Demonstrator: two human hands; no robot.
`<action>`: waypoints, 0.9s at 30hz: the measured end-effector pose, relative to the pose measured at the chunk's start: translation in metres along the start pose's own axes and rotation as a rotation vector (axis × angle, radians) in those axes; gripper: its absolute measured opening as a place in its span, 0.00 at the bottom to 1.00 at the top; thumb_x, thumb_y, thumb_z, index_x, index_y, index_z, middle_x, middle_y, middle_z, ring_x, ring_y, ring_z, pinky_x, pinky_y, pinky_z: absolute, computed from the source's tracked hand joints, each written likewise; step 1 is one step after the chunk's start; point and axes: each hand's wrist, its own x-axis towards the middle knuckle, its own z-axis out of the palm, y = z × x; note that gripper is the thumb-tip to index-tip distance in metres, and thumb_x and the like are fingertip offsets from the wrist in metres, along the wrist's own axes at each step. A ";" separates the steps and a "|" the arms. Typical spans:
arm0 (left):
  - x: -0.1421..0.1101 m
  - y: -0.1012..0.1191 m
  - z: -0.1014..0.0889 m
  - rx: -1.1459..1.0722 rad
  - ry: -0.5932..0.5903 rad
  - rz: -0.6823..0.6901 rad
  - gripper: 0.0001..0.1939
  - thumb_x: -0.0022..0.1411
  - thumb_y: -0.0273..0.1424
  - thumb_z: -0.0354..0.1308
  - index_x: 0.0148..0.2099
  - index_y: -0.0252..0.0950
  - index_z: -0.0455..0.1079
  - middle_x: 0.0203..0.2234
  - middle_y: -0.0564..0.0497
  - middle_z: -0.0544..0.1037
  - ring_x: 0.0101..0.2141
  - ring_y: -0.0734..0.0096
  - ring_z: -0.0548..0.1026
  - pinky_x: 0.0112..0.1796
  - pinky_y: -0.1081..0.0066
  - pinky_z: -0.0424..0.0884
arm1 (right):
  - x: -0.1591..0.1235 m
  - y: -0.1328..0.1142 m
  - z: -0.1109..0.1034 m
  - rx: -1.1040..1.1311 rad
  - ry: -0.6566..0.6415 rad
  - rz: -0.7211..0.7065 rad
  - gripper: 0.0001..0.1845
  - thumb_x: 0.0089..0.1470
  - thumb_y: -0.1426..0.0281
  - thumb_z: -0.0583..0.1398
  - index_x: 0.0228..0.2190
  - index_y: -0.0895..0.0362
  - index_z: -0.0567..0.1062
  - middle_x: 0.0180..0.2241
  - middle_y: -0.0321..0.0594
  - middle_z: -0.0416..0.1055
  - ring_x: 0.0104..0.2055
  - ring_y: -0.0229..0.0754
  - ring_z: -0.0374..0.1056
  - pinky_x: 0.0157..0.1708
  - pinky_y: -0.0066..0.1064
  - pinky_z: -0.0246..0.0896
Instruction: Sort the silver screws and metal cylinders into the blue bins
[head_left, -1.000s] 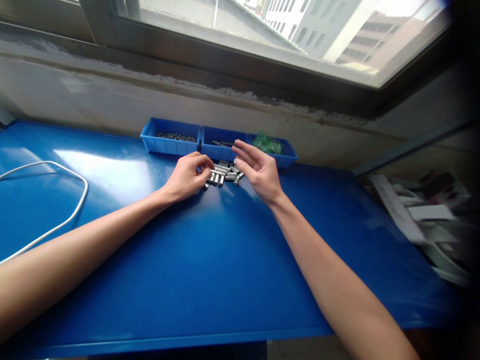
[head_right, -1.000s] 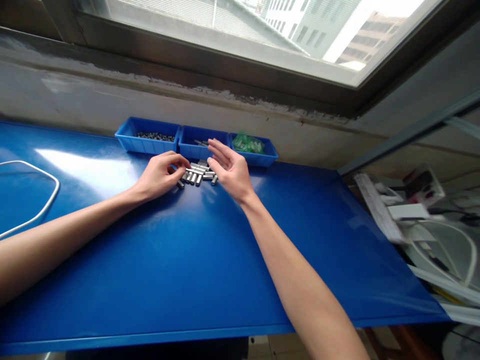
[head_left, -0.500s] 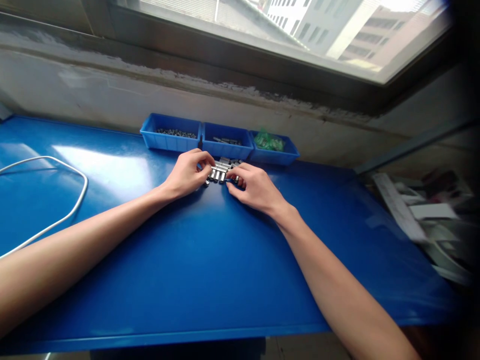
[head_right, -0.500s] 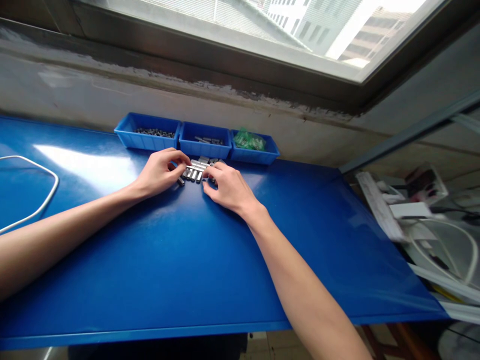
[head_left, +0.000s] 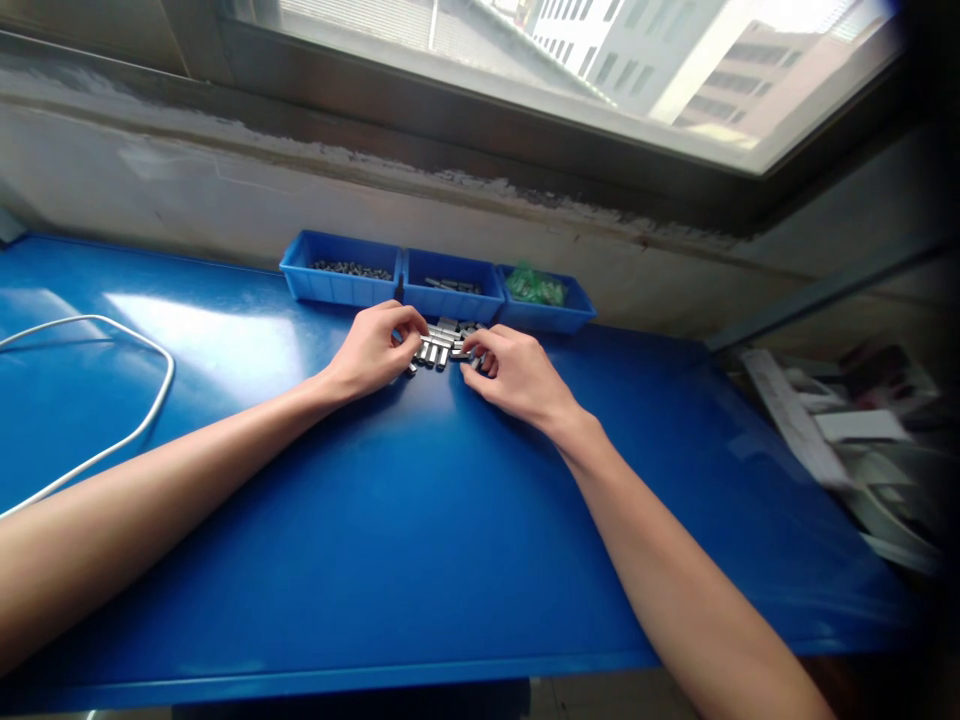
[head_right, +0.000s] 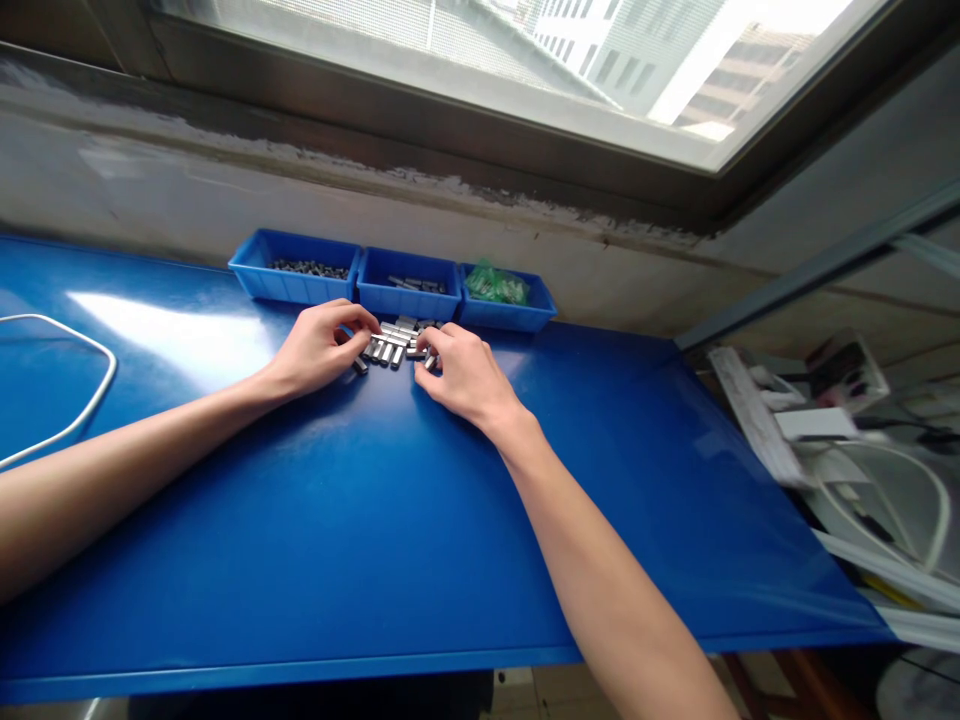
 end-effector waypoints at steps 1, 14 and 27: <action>0.000 0.000 0.000 0.000 -0.001 -0.001 0.10 0.58 0.28 0.54 0.36 0.34 0.78 0.32 0.49 0.77 0.29 0.72 0.73 0.32 0.73 0.70 | 0.000 0.000 0.000 0.025 -0.003 0.000 0.11 0.49 0.74 0.62 0.37 0.56 0.78 0.32 0.40 0.73 0.30 0.41 0.69 0.32 0.31 0.64; -0.001 0.001 0.000 0.021 -0.032 0.045 0.10 0.60 0.28 0.54 0.37 0.35 0.78 0.33 0.48 0.77 0.31 0.70 0.74 0.33 0.72 0.69 | 0.004 0.008 -0.014 0.724 -0.043 0.323 0.10 0.43 0.67 0.70 0.31 0.57 0.82 0.32 0.40 0.81 0.34 0.44 0.76 0.37 0.34 0.72; -0.007 0.008 -0.001 0.244 0.014 0.108 0.09 0.58 0.30 0.57 0.40 0.36 0.77 0.40 0.46 0.78 0.42 0.58 0.70 0.47 0.60 0.69 | 0.041 0.009 0.008 0.998 0.339 0.365 0.17 0.39 0.62 0.75 0.32 0.56 0.82 0.33 0.42 0.81 0.38 0.47 0.78 0.47 0.42 0.74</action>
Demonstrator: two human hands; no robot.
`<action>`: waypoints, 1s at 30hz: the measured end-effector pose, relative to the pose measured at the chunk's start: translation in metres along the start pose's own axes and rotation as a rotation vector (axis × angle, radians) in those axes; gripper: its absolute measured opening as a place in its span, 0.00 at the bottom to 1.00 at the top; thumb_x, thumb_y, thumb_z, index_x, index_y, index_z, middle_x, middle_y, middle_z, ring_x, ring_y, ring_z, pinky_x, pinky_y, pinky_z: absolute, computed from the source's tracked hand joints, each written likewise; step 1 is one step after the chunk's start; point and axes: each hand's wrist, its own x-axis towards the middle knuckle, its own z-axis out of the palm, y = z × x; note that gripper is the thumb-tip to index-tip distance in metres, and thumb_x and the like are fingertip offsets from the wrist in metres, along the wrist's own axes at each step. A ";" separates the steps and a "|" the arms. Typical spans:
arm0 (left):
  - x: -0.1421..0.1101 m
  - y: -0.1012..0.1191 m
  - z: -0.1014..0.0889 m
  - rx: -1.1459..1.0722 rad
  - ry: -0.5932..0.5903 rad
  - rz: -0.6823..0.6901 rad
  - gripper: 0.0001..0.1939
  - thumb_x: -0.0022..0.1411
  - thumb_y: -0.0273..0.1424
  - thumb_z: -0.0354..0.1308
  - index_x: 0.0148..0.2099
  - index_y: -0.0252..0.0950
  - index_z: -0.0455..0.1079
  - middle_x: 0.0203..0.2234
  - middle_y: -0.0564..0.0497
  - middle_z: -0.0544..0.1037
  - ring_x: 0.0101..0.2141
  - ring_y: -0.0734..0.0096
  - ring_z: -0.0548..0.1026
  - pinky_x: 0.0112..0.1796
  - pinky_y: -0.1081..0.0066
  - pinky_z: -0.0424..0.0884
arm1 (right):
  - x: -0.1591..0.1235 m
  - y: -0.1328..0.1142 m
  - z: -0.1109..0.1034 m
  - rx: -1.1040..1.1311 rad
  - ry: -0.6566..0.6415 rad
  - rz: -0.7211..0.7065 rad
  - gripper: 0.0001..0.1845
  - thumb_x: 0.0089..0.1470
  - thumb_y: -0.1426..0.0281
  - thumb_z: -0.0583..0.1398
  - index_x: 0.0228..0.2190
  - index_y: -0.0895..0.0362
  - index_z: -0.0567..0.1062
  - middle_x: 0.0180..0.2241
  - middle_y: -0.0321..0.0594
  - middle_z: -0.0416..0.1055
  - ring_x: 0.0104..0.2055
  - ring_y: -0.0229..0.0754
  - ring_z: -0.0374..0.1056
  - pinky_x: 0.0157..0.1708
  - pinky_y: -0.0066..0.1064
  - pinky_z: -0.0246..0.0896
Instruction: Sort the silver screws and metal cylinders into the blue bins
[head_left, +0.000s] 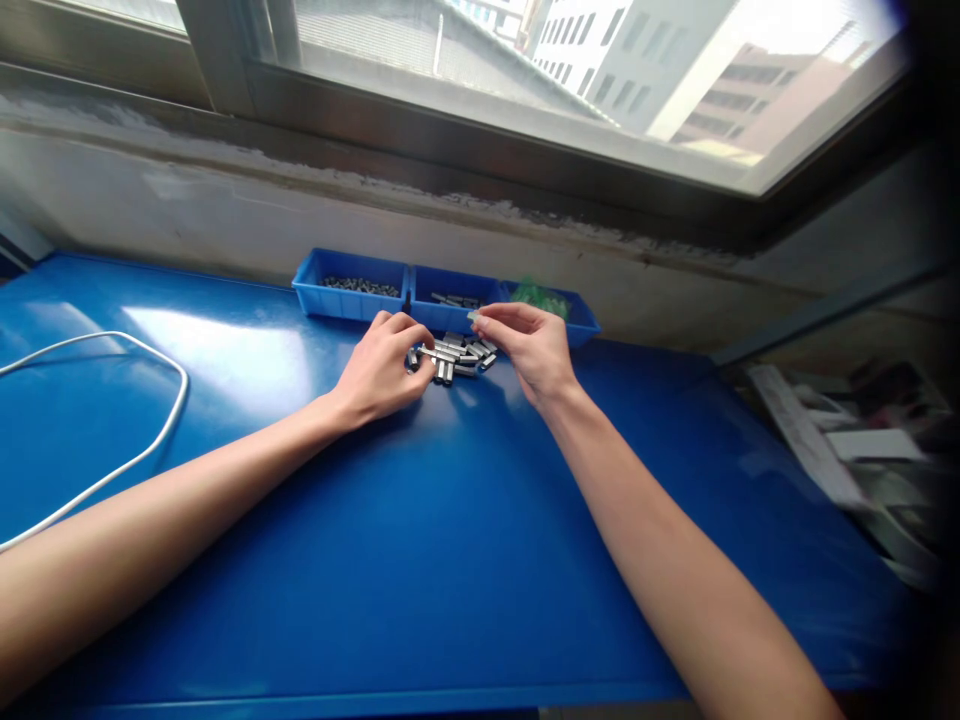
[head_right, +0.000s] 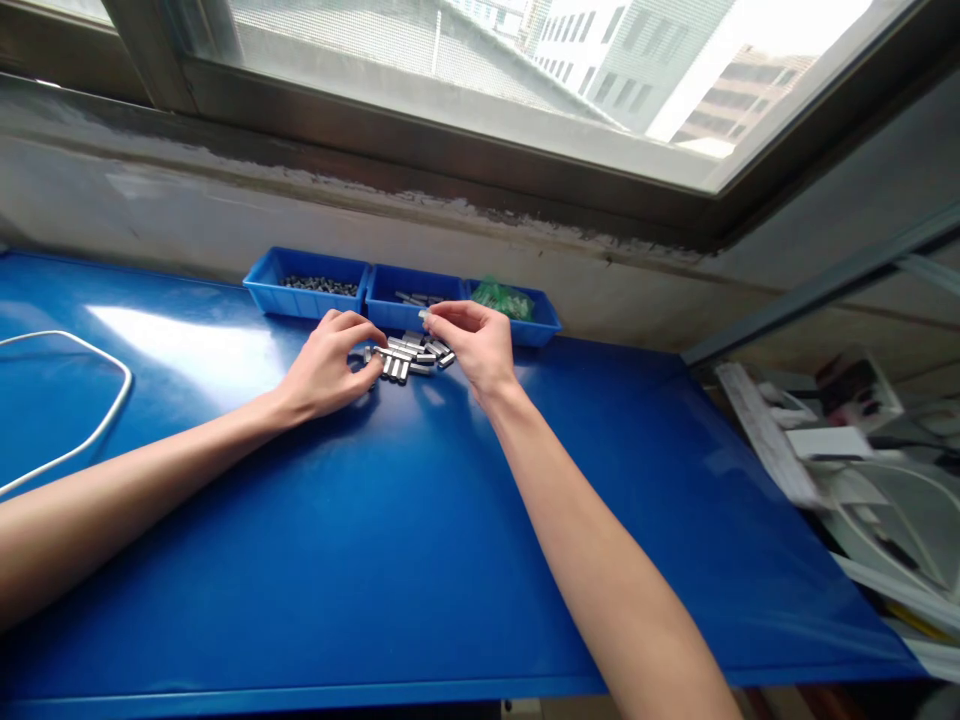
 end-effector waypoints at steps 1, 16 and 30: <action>-0.001 0.001 -0.001 0.027 -0.017 -0.006 0.10 0.58 0.30 0.57 0.41 0.36 0.77 0.41 0.45 0.77 0.43 0.57 0.70 0.48 0.59 0.69 | 0.006 0.000 0.002 -0.015 0.032 -0.037 0.16 0.40 0.62 0.75 0.32 0.56 0.82 0.34 0.42 0.81 0.40 0.48 0.78 0.49 0.43 0.74; -0.007 0.007 -0.004 0.117 -0.139 -0.087 0.12 0.56 0.28 0.57 0.44 0.38 0.71 0.40 0.46 0.72 0.43 0.56 0.72 0.46 0.60 0.72 | -0.027 0.018 0.010 -0.350 0.096 -0.315 0.10 0.56 0.68 0.62 0.39 0.54 0.81 0.37 0.39 0.81 0.37 0.44 0.78 0.43 0.38 0.76; -0.005 -0.007 0.000 -0.051 -0.003 -0.115 0.10 0.58 0.29 0.59 0.43 0.36 0.76 0.37 0.49 0.74 0.31 0.70 0.73 0.38 0.68 0.73 | -0.032 0.022 0.009 -0.230 -0.005 -0.236 0.07 0.55 0.67 0.63 0.36 0.53 0.80 0.38 0.39 0.80 0.37 0.44 0.76 0.39 0.37 0.74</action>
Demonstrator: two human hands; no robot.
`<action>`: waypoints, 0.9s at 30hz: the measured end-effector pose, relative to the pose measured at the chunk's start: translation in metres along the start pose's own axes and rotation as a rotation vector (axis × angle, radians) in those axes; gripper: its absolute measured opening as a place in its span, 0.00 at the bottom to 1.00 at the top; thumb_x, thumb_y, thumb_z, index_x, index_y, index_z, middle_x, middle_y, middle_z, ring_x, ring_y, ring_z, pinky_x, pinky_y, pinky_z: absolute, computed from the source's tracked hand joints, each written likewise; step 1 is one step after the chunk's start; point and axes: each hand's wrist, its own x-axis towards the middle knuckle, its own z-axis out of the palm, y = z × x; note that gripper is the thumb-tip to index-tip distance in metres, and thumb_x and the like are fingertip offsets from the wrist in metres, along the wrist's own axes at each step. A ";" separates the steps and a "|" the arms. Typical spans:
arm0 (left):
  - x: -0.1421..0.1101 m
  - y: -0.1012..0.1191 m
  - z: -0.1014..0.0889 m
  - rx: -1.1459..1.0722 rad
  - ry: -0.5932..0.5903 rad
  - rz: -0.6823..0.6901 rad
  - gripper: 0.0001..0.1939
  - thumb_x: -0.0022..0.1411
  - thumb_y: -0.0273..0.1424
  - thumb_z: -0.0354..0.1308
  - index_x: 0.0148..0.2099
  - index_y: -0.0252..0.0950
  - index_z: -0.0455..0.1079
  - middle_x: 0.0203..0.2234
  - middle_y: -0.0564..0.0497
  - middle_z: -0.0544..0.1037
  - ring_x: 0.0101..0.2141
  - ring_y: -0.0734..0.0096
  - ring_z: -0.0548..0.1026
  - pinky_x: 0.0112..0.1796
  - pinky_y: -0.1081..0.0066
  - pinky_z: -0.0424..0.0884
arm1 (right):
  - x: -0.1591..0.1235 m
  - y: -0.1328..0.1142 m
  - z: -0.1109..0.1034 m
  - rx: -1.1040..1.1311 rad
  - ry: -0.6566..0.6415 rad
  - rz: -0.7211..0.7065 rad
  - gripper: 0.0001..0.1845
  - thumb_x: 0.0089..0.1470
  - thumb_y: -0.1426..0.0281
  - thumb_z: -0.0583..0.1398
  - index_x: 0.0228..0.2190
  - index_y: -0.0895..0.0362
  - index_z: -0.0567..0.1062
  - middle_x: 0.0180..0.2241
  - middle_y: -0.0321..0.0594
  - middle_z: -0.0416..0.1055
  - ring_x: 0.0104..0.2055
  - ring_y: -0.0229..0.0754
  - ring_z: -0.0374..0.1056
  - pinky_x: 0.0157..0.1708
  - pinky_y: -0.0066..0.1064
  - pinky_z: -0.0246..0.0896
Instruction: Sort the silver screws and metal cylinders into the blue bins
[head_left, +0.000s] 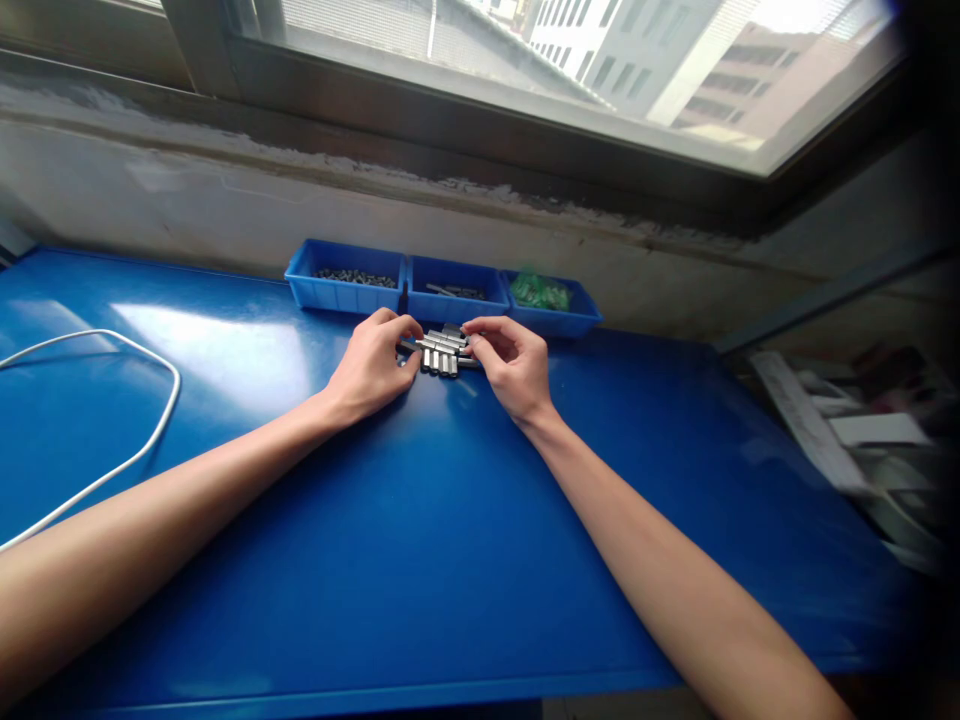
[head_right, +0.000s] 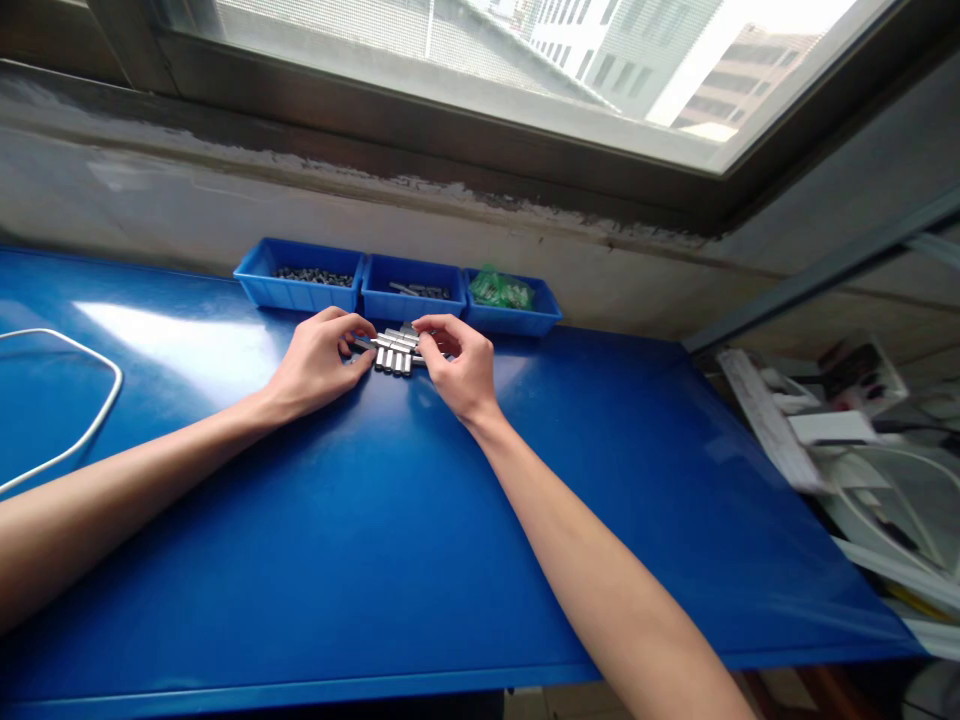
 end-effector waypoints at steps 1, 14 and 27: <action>0.000 0.000 0.000 0.002 -0.007 0.000 0.10 0.59 0.29 0.59 0.43 0.36 0.77 0.37 0.48 0.75 0.31 0.69 0.73 0.38 0.68 0.73 | 0.000 0.000 0.000 0.003 -0.006 0.003 0.07 0.55 0.67 0.63 0.36 0.53 0.80 0.38 0.39 0.80 0.36 0.44 0.76 0.39 0.37 0.74; 0.002 0.001 0.003 0.089 -0.012 0.052 0.08 0.70 0.31 0.54 0.48 0.38 0.72 0.36 0.49 0.74 0.35 0.66 0.73 0.39 0.66 0.70 | -0.001 -0.002 0.000 0.018 -0.044 0.031 0.08 0.55 0.65 0.63 0.36 0.54 0.80 0.38 0.39 0.80 0.31 0.42 0.76 0.37 0.36 0.74; 0.001 0.008 0.002 -0.691 -0.028 -0.019 0.18 0.60 0.44 0.67 0.43 0.33 0.77 0.39 0.45 0.83 0.42 0.61 0.82 0.50 0.62 0.78 | -0.003 -0.011 0.001 0.211 -0.286 0.084 0.17 0.54 0.60 0.67 0.45 0.52 0.78 0.34 0.36 0.79 0.29 0.38 0.73 0.31 0.32 0.72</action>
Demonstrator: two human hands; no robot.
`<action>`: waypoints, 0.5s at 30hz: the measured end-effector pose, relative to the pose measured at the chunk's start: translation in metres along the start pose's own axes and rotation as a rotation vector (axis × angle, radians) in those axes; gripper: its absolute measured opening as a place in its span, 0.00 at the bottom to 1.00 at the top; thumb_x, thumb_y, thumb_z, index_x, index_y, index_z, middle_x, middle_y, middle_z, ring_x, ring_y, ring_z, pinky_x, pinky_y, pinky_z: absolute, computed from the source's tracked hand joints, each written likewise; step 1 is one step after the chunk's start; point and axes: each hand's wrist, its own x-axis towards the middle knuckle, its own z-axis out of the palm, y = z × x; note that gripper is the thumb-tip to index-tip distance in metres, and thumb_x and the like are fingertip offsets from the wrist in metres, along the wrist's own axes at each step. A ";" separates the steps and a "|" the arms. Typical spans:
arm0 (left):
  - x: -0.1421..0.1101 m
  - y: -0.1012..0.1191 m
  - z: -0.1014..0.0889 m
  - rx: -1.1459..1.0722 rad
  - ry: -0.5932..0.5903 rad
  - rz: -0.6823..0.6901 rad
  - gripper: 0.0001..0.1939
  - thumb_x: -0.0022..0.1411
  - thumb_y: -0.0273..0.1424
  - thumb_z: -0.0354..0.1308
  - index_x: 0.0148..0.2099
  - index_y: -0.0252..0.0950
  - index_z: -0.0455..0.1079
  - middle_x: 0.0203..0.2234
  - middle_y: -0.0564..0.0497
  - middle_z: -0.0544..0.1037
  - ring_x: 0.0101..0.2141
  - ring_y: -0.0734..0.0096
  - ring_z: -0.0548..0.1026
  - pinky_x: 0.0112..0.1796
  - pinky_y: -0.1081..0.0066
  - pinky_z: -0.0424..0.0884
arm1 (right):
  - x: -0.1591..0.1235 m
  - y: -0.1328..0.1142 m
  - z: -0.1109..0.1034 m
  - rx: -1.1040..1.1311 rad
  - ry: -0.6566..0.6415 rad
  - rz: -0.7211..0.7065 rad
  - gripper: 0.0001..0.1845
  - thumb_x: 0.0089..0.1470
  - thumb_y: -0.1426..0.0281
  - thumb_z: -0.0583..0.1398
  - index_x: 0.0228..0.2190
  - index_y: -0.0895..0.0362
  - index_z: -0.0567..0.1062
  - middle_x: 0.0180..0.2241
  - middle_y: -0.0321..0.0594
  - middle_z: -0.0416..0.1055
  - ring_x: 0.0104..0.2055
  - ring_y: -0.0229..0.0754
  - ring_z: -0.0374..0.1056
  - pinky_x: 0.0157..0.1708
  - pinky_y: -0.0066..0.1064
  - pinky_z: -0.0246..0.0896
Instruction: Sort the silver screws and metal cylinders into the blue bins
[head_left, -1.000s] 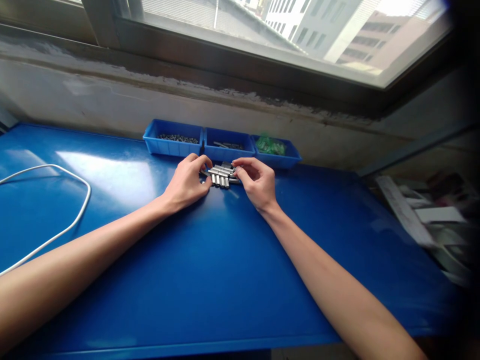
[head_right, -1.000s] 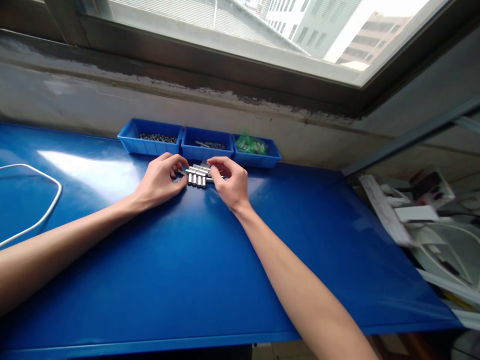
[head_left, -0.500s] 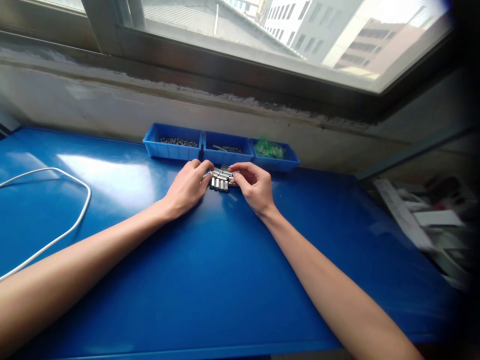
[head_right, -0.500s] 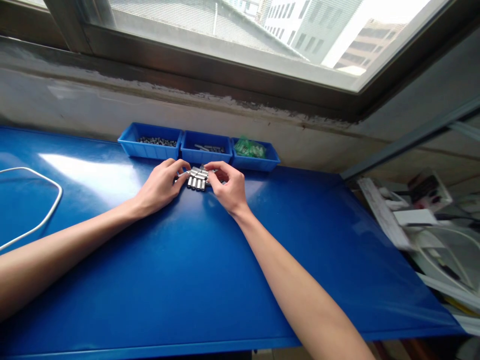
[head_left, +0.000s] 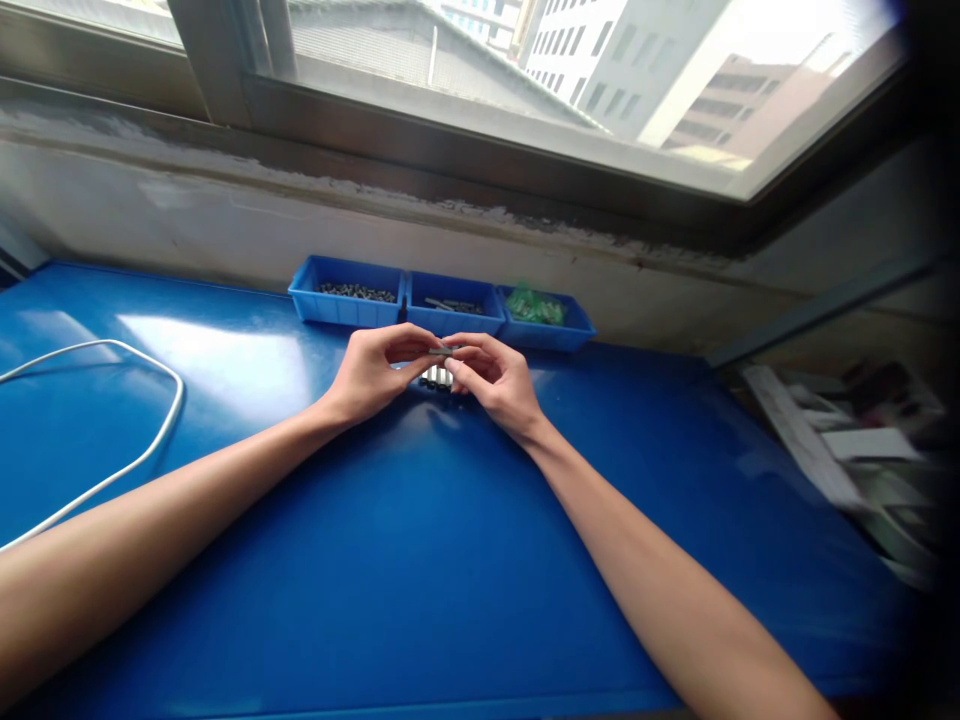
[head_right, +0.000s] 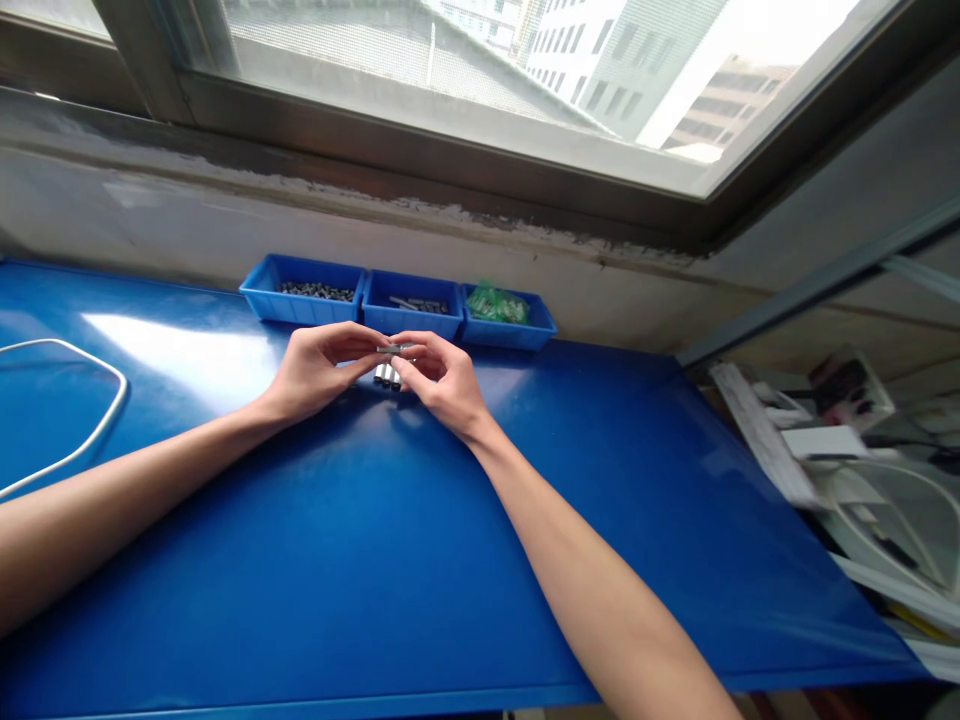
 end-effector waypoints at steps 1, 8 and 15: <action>0.000 0.001 0.000 -0.001 -0.014 -0.006 0.18 0.59 0.43 0.67 0.42 0.33 0.77 0.39 0.45 0.83 0.42 0.60 0.82 0.49 0.62 0.79 | 0.001 0.000 0.000 0.024 -0.005 0.016 0.17 0.53 0.59 0.68 0.43 0.53 0.78 0.33 0.36 0.79 0.29 0.39 0.74 0.32 0.32 0.72; -0.001 0.005 0.000 0.557 0.045 0.145 0.12 0.59 0.38 0.65 0.42 0.37 0.74 0.38 0.48 0.76 0.35 0.67 0.76 0.40 0.68 0.75 | 0.007 0.006 -0.002 0.108 0.132 0.061 0.15 0.49 0.58 0.71 0.36 0.55 0.80 0.26 0.34 0.78 0.28 0.39 0.74 0.33 0.33 0.72; -0.009 0.010 0.005 1.047 -0.112 0.067 0.11 0.64 0.32 0.54 0.48 0.40 0.72 0.41 0.47 0.73 0.30 0.66 0.75 0.31 0.67 0.69 | 0.011 0.016 -0.005 0.122 0.253 0.032 0.22 0.52 0.58 0.68 0.47 0.53 0.78 0.42 0.42 0.81 0.36 0.42 0.77 0.38 0.37 0.75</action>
